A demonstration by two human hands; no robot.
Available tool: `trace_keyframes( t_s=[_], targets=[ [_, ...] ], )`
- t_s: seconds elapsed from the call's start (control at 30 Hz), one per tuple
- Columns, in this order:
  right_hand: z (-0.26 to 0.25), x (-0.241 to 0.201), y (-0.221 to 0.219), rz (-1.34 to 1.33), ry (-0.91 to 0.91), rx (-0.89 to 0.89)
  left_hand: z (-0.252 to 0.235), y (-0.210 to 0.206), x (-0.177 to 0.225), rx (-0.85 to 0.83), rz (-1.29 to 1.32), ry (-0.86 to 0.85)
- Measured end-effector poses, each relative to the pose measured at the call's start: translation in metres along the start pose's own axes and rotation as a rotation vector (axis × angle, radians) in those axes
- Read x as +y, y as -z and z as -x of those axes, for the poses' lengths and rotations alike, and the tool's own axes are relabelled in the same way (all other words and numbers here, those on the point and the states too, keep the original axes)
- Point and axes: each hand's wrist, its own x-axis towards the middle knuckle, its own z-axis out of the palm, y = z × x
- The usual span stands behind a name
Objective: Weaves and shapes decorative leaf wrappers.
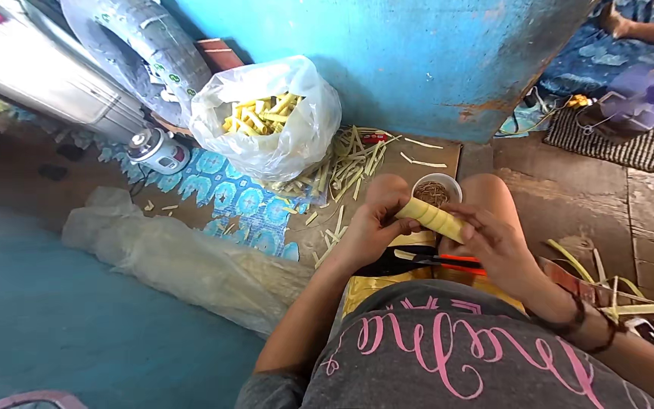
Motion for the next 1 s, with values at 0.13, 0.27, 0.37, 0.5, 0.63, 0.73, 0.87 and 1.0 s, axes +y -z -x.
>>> trace_keyframes(
  t_s=[0.13,0.27,0.37,0.5,0.63,0.73,0.87,1.0],
  targets=[
    [0.0,-0.007,0.001,-0.307,-0.228,-0.011,-0.001,0.001,-0.001,-0.014,0.001,0.0],
    [0.002,-0.003,0.003,-0.217,-0.185,0.005,-0.002,0.0,-0.002,-0.016,0.009,-0.008],
    [0.006,0.008,0.002,0.061,0.059,0.035,-0.002,0.0,-0.001,-0.01,0.025,0.005],
    [0.001,-0.012,0.006,-0.484,-0.465,0.007,-0.002,-0.001,-0.004,-0.056,0.021,-0.021],
    [0.013,0.01,0.002,0.19,0.13,0.071,-0.003,0.0,-0.006,-0.015,0.028,-0.007],
    [0.01,-0.009,0.008,-0.412,-0.354,0.01,-0.004,-0.002,-0.004,-0.046,0.046,-0.017],
    [0.017,0.0,0.008,0.014,-0.029,0.051,-0.005,-0.005,-0.004,-0.011,0.043,-0.023],
    [0.02,0.001,0.009,-0.053,-0.032,0.042,-0.005,-0.005,-0.008,-0.018,0.084,-0.06]
  ],
)
